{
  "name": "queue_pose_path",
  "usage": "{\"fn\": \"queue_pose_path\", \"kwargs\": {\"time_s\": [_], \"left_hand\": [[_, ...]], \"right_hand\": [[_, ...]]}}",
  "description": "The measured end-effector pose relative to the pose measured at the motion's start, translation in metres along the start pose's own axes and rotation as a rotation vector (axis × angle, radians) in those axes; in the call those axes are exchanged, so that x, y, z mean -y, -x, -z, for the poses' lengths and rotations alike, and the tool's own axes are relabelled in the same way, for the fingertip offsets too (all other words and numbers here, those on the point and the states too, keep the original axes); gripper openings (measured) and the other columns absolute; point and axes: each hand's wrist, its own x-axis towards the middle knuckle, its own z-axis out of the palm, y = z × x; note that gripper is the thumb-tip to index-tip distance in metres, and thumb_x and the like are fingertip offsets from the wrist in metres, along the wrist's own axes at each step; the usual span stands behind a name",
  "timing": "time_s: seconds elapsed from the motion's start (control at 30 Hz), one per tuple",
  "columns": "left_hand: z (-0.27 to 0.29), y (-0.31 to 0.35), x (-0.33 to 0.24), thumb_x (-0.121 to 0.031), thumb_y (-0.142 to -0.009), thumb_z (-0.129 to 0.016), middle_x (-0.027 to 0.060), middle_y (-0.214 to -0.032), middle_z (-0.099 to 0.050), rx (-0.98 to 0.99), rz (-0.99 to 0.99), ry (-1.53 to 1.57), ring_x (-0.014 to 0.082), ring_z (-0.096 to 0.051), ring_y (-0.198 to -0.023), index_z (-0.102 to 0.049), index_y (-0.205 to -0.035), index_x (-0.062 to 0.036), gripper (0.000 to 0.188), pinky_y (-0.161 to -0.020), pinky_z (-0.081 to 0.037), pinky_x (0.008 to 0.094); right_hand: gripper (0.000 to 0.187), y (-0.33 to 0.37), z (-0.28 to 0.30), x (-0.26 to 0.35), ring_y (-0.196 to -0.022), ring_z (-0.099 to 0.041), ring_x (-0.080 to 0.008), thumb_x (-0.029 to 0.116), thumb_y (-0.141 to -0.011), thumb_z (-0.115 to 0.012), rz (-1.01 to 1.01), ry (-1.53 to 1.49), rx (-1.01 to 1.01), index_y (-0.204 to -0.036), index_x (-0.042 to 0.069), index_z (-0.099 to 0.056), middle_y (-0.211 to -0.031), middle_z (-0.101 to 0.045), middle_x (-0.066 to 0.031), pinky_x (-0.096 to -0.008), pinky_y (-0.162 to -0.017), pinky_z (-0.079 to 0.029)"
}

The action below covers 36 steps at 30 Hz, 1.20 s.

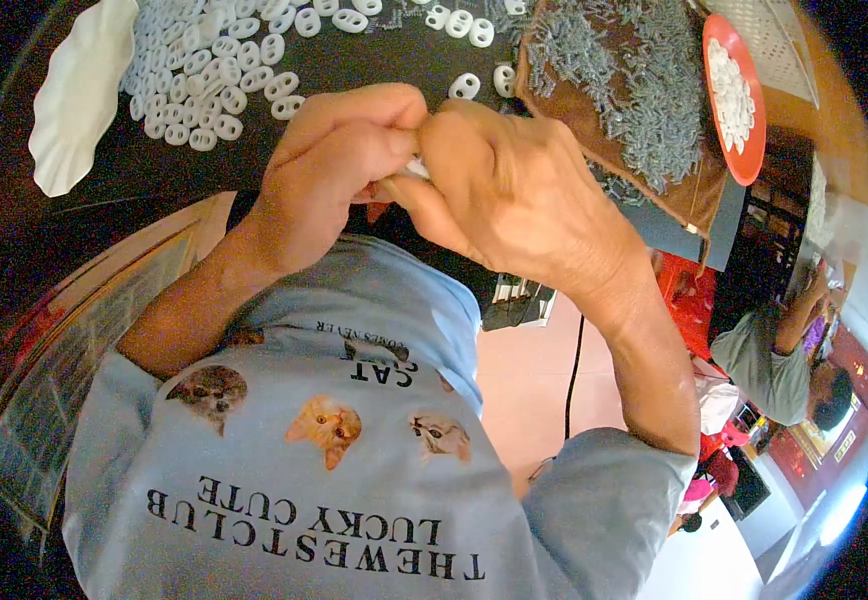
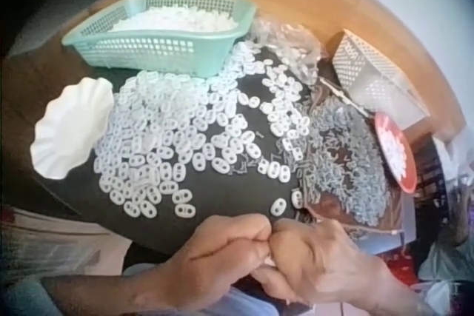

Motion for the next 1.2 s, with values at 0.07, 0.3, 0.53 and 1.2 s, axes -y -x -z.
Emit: {"fn": "queue_pose_path", "kwargs": {"time_s": [0.07, 0.3, 0.53, 1.2], "left_hand": [[0.000, 0.000, 0.000, -0.009, -0.084, -0.045, 0.0033, -0.058, -0.032, -0.009, -0.002, 0.002, 0.0077, -0.032, -0.055, -0.036, -0.064, 0.0003, 0.024, -0.049, -0.029, 0.0278], [-0.001, -0.001, -0.002, -0.009, -0.085, -0.045, -0.0009, -0.057, -0.037, -0.021, -0.010, 0.000, 0.0059, -0.034, -0.054, -0.040, -0.063, -0.0012, 0.024, -0.048, -0.029, 0.0260], [-0.003, -0.002, -0.004, -0.011, -0.085, -0.047, -0.0036, -0.057, -0.040, -0.045, 0.091, 0.102, 0.0041, -0.035, -0.053, -0.045, -0.064, -0.0034, 0.022, -0.047, -0.029, 0.0235], [-0.003, -0.012, -0.010, -0.007, -0.084, -0.042, -0.0041, -0.057, -0.037, -0.047, 0.184, 0.133, 0.0031, -0.031, -0.054, -0.042, -0.062, -0.0023, 0.022, -0.046, -0.026, 0.0244]], "right_hand": [[0.026, -0.001, 0.000, -0.001, -0.073, -0.057, -0.0321, 0.014, -0.080, -0.063, 0.029, 0.011, 0.008, -0.096, -0.004, -0.054, -0.086, -0.057, -0.0144, -0.0390, -0.066, -0.047], [0.024, -0.002, -0.005, -0.004, -0.069, -0.056, -0.0319, 0.014, -0.078, -0.063, 0.075, 0.001, -0.060, -0.092, -0.004, -0.054, -0.082, -0.054, -0.0145, -0.0391, -0.063, -0.045], [0.024, -0.006, 0.003, 0.005, -0.062, -0.050, -0.0315, 0.018, -0.078, -0.064, 0.030, -0.020, -0.082, -0.084, -0.001, -0.052, -0.072, -0.045, -0.0134, -0.0404, -0.059, -0.042], [0.024, -0.008, -0.006, -0.017, -0.062, -0.054, -0.0313, 0.019, -0.083, -0.060, 0.066, -0.149, -0.074, -0.088, -0.004, -0.055, -0.079, -0.055, -0.0149, -0.0388, -0.054, -0.044]]}}
